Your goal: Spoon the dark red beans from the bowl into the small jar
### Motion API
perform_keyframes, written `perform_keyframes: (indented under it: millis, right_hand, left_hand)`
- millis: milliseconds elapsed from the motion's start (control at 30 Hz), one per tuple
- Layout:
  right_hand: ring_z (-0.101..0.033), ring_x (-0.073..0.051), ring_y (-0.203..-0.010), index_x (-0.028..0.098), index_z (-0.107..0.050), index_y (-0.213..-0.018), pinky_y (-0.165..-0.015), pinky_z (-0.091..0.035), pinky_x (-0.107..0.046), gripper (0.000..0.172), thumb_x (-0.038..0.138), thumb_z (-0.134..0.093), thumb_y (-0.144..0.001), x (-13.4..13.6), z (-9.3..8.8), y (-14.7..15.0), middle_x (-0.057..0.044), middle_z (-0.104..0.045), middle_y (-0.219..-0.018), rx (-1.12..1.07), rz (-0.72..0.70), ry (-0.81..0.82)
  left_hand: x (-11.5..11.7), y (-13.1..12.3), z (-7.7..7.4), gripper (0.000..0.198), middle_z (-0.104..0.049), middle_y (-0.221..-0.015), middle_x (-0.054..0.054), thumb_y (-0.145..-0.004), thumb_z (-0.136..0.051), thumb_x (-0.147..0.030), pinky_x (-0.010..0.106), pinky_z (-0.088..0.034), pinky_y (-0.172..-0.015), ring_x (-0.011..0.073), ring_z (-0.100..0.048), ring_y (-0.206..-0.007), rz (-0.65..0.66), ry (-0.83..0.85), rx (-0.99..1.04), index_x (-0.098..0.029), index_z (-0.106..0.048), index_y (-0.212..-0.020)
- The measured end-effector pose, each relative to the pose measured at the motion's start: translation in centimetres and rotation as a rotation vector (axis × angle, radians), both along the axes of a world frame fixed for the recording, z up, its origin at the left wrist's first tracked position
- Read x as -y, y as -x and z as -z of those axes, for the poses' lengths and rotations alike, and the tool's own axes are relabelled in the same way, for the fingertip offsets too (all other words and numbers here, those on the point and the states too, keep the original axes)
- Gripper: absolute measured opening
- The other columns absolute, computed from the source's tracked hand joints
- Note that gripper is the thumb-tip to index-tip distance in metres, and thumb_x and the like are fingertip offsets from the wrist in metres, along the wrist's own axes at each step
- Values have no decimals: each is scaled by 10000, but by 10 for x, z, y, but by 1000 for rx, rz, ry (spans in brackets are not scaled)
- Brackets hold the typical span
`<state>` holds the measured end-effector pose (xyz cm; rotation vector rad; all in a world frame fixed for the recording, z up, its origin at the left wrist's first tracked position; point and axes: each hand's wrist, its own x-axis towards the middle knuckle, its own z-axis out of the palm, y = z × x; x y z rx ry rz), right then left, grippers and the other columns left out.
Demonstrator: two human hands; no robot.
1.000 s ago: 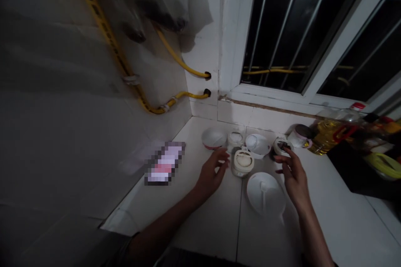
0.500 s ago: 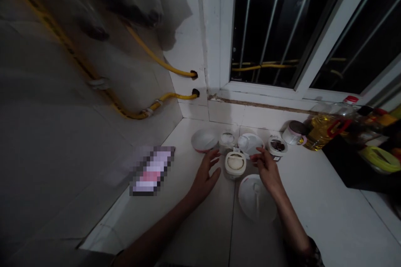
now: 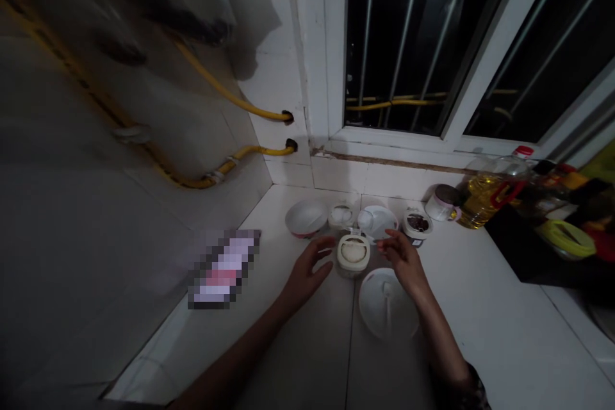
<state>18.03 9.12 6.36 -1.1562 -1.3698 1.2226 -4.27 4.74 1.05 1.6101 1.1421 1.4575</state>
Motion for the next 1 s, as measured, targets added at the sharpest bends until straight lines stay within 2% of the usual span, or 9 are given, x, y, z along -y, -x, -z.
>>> perform_keyframes:
  millis: [100,233,367,467,533,633,833,900,1000]
  right_hand:
    - [-649,-179,-690,189,-582,-996,-631,-539,-330,417,388,-671,-641,-1,-3,-7,-41,-696,-773,-38,70,-29]
    - [-616,-150,-572,165,-592,-979,-568,-520,-298,435,457,-674,-668,-3,-9,-23,-20,-682,-672,-82,224,-50]
    - [-591,-137,-518,159,-592,-940,-534,-508,-284,412,444,-676,-655,-9,-9,-38,0,-666,-613,-122,381,-88]
    - [-579,-132,-493,153,-592,-922,-510,-504,-282,393,422,-669,-645,-14,-4,-44,1,-665,-606,-147,425,-102]
    - [-572,-127,-481,147,-594,-915,-496,-498,-274,386,411,-669,-643,-16,0,-45,0,-664,-599,-146,427,-101]
    - [-562,-116,-469,142,-600,-910,-487,-492,-259,388,406,-681,-638,-17,5,-45,1,-664,-594,-146,415,-100]
    - [-551,-110,-449,150,-616,-891,-469,-475,-242,409,449,-700,-625,-15,2,-41,3,-663,-584,-142,375,-106]
    - [-549,-110,-449,152,-615,-883,-469,-473,-243,405,455,-697,-626,-13,0,-40,0,-664,-585,-129,365,-103]
    - [-548,-113,-452,153,-607,-878,-470,-473,-247,416,470,-689,-621,-12,-1,-37,-2,-662,-578,-117,355,-94]
  left_hand:
    - [0,7,-10,324,-557,-1170,77,-827,-535,-195,374,-512,-922,197,-567,-1087,-29,-80,-51,-206,-524,-1150]
    - [-6,12,-41,323,-511,-1280,88,-896,-495,-235,367,-486,-959,204,-514,-1182,-50,-198,-154,-232,-515,-1218]
    - [-38,7,-72,387,-439,-1400,106,-943,-441,-266,403,-375,-1073,214,-419,-1300,-43,-320,-389,-215,-441,-1327]
    - [-65,-1,-79,368,-519,-1336,139,-954,-417,-272,419,-410,-1038,238,-473,-1258,-46,-369,-634,-158,-487,-1297]
    - [-74,-6,-78,318,-642,-1172,122,-954,-429,-266,398,-485,-943,236,-596,-1102,-24,-382,-677,-159,-563,-1223]
    - [-66,-9,-72,308,-686,-1086,105,-967,-405,-251,379,-523,-854,225,-649,-984,-29,-409,-694,-175,-582,-1208]
    - [-25,-5,-44,267,-673,-1134,111,-968,-421,-215,381,-505,-869,226,-630,-1042,-15,-523,-742,-179,-618,-1145]
    - [-16,-5,-31,268,-662,-1153,119,-976,-402,-190,380,-504,-879,222,-605,-1092,-33,-649,-783,-172,-609,-1145]
    - [-10,-4,-19,241,-655,-1155,127,-966,-434,-183,376,-500,-893,218,-585,-1118,-51,-721,-815,-158,-596,-1142]
